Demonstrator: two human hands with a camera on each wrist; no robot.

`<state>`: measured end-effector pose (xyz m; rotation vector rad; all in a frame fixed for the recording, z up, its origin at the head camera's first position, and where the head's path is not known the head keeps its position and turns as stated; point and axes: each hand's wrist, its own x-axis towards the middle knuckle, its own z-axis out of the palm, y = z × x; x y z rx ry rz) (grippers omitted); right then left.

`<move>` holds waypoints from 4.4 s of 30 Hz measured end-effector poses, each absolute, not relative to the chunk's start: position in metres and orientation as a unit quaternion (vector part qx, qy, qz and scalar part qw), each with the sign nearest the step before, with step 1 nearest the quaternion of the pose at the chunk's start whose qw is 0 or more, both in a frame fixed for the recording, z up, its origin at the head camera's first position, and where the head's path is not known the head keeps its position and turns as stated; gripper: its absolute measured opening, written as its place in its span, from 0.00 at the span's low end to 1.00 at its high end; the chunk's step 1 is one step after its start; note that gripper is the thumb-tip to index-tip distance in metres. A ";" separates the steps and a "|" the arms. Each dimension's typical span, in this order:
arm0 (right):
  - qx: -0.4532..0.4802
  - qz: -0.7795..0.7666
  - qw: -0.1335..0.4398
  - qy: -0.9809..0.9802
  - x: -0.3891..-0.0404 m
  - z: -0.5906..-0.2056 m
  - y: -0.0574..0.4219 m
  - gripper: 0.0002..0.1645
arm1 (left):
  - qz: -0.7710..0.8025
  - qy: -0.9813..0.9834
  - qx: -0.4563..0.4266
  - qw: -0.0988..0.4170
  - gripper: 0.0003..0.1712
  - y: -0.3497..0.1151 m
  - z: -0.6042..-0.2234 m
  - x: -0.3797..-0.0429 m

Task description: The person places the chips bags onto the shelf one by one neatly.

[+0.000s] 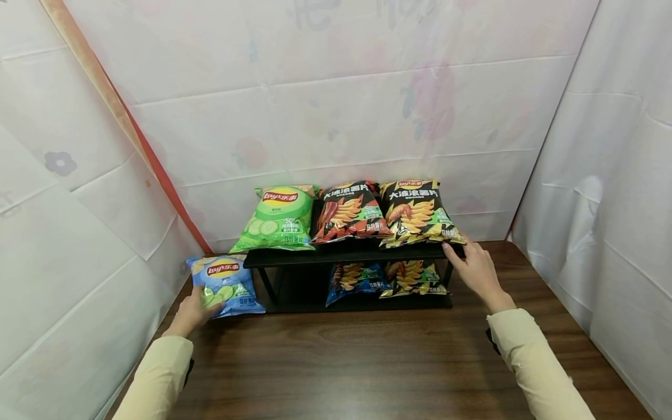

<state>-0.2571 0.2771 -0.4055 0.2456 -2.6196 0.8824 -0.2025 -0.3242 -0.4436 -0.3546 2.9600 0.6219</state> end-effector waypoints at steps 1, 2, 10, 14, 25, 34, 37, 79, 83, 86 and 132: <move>0.088 0.311 0.184 -0.928 -0.257 -0.406 0.277 0.42 | 0.204 0.971 -0.112 0.054 0.52 -0.325 -0.444 -0.202; 0.086 0.311 0.184 -0.928 -0.257 -0.406 0.277 0.42 | 0.204 0.971 -0.107 0.057 0.51 -0.325 -0.445 -0.202; 0.089 0.309 0.188 -0.928 -0.257 -0.406 0.277 0.42 | 0.181 0.976 -0.107 0.063 0.47 -0.315 -0.442 -0.196; 0.094 0.307 0.199 -0.926 -0.257 -0.406 0.278 0.41 | 0.132 0.989 -0.067 0.024 0.50 -0.310 -0.447 -0.195; 0.116 0.292 0.214 -0.925 -0.257 -0.408 0.278 0.37 | 0.033 0.996 0.039 -0.068 0.55 -0.307 -0.475 -0.197; 0.129 0.288 0.232 -0.920 -0.258 -0.411 0.279 0.34 | 0.006 0.995 0.006 -0.100 0.51 -0.302 -0.487 -0.201; 0.132 0.288 0.234 -0.919 -0.259 -0.411 0.279 0.34 | 0.008 0.994 -0.004 -0.105 0.49 -0.300 -0.489 -0.202; 0.111 0.294 0.216 -0.925 -0.258 -0.411 0.278 0.37 | 0.011 0.995 -0.001 -0.096 0.44 -0.295 -0.503 -0.208; 0.113 0.293 0.216 -0.924 -0.258 -0.411 0.278 0.36 | 0.015 0.995 -0.008 -0.098 0.41 -0.296 -0.504 -0.208; 0.108 0.293 0.212 -0.926 -0.258 -0.411 0.278 0.37 | 0.022 0.994 -0.009 -0.110 0.39 -0.297 -0.504 -0.208; 0.126 0.302 0.222 -0.918 -0.257 -0.411 0.280 0.35 | 0.020 0.986 0.045 -0.162 0.32 -0.292 -0.451 -0.200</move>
